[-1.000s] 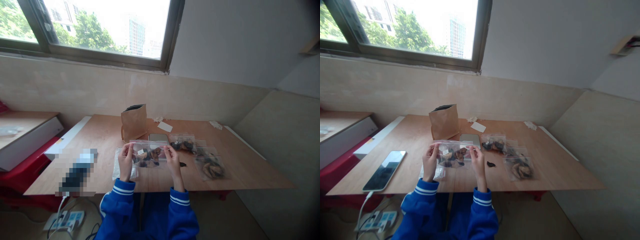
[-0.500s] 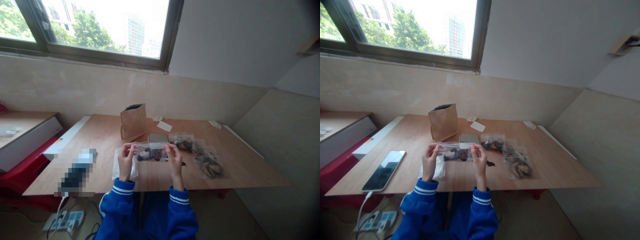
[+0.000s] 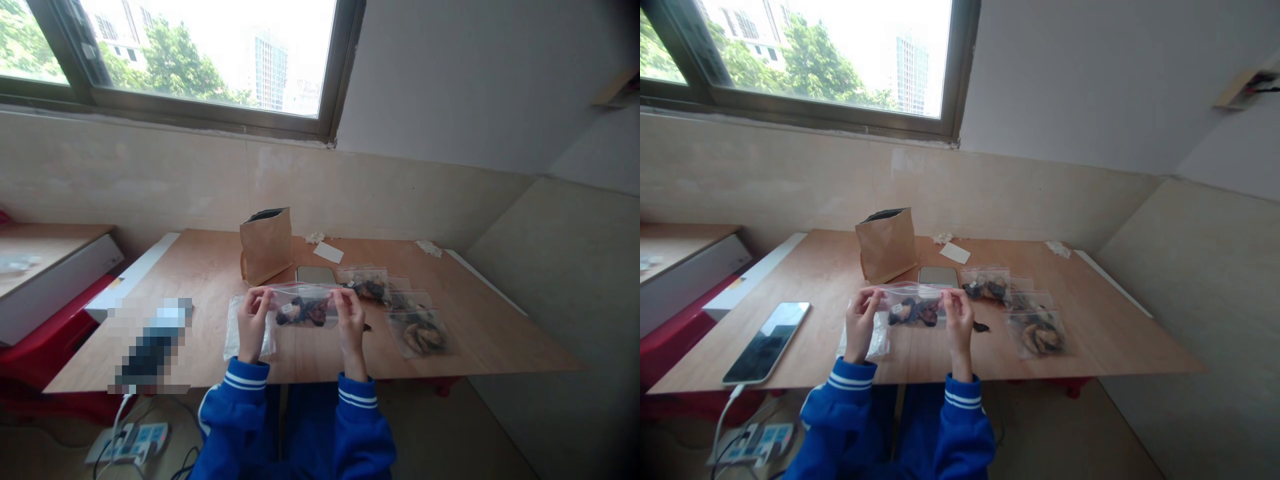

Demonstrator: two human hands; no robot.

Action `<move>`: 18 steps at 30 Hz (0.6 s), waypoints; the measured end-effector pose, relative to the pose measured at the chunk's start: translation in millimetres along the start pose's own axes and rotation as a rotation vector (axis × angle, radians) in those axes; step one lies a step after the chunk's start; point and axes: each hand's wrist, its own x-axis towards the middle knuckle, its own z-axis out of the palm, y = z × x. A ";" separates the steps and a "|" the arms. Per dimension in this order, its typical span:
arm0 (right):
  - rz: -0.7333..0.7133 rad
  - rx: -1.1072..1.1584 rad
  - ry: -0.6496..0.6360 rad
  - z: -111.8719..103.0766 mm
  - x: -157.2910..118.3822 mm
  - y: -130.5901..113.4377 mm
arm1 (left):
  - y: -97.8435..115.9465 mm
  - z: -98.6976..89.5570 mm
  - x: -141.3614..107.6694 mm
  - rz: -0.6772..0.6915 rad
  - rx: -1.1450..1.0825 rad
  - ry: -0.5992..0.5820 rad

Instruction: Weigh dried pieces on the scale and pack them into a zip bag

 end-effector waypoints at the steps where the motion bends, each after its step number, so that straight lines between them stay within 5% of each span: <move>1: -0.001 0.008 0.003 1.4 0.0 -0.7 | -0.2 0.8 -0.4 -0.003 0.014 -0.025; 9: 0.110 0.004 -0.090 5.1 -1.1 4.4 | 2.7 4.1 -1.8 0.022 0.059 -0.044; 18: 0.170 0.017 0.010 -5.0 4.0 7.9 | -1.7 1.1 0.7 0.044 0.079 -0.023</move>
